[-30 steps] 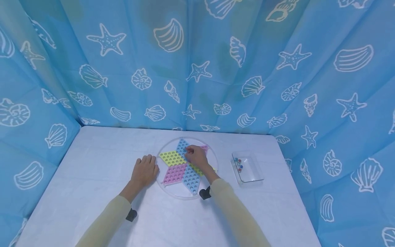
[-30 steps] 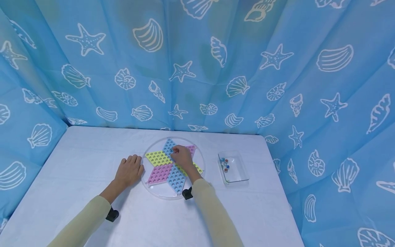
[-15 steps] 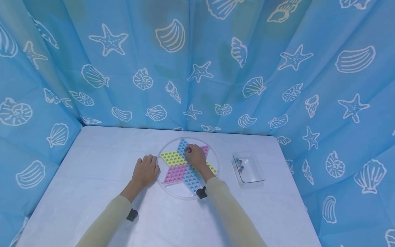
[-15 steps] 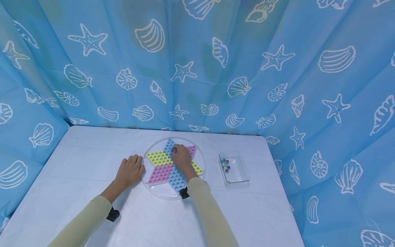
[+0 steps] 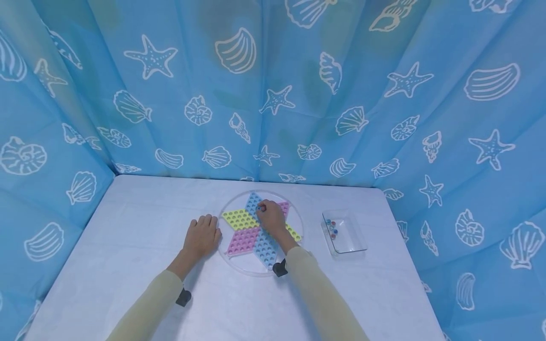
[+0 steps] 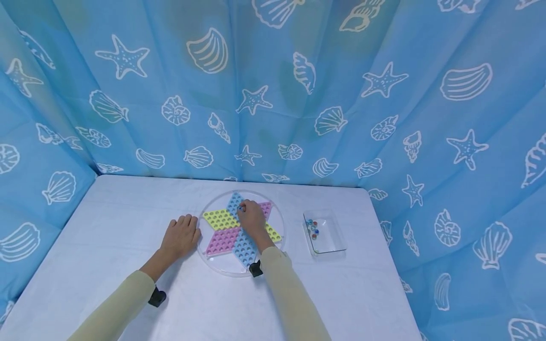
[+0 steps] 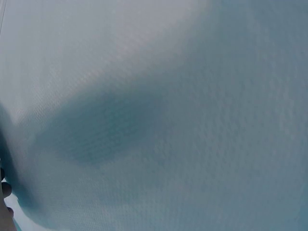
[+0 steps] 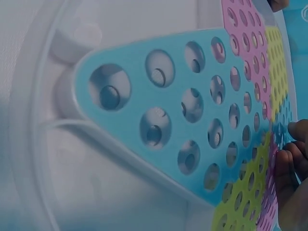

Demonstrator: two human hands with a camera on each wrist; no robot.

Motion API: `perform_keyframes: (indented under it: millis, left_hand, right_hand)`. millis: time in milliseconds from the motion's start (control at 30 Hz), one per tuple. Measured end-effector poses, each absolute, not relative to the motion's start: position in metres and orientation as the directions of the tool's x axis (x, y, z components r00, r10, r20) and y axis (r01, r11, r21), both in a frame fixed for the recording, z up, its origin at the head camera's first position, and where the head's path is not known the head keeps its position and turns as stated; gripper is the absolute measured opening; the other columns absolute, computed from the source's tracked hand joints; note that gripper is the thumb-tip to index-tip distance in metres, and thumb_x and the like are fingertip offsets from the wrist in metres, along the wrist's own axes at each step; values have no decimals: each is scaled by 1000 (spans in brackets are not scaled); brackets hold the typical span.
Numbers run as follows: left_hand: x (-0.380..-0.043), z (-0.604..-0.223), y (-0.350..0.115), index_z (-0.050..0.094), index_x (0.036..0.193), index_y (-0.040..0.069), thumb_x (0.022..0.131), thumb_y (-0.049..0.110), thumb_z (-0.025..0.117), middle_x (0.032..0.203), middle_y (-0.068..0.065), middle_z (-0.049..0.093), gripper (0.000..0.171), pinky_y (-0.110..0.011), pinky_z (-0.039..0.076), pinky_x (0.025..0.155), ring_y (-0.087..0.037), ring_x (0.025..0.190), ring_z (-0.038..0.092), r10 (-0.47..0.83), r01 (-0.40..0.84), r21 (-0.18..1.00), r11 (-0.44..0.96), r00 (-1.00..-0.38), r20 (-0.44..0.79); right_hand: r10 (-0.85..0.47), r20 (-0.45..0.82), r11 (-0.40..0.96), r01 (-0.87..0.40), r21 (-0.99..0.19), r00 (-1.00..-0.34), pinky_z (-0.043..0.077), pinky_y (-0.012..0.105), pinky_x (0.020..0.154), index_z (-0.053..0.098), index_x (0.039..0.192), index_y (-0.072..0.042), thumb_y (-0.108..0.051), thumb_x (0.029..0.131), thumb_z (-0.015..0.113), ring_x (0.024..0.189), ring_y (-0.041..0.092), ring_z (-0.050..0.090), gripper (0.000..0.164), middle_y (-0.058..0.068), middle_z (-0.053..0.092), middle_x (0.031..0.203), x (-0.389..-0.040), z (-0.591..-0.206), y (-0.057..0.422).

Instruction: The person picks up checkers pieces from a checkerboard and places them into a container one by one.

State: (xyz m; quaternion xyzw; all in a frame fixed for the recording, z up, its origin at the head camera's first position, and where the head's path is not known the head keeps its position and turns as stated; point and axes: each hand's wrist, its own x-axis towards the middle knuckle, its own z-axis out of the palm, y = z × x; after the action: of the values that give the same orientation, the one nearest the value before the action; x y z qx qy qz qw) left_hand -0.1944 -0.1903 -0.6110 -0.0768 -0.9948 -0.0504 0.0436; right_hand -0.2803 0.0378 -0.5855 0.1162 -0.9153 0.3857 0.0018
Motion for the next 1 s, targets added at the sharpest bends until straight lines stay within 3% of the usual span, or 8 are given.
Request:
perform_keyframes:
  millis: [300, 1000]
  left_hand:
    - [-194, -607, -188, 54, 124, -2, 101, 31, 45, 105, -15, 53, 42, -45, 42, 80, -28, 93, 49, 152, 161, 88, 983, -984, 95]
    - [-194, -605, -188, 53, 123, -2, 101, 31, 42, 106, -16, 52, 42, -45, 41, 81, -29, 93, 48, 165, 170, 85, 982, -984, 64]
  right_hand:
    - [-251, 79, 651, -228, -724, -965, 51, 38, 82, 70, 109, -2, -9, 90, 65, 88, 22, 64, 21, 7, 68, 94, -273, -575, 52]
    - [-244, 31, 639, -185, -747, -969, 51, 33, 84, 69, 115, -6, -14, 93, 70, 90, 16, 62, 23, 2, 66, 97, -258, -545, 116]
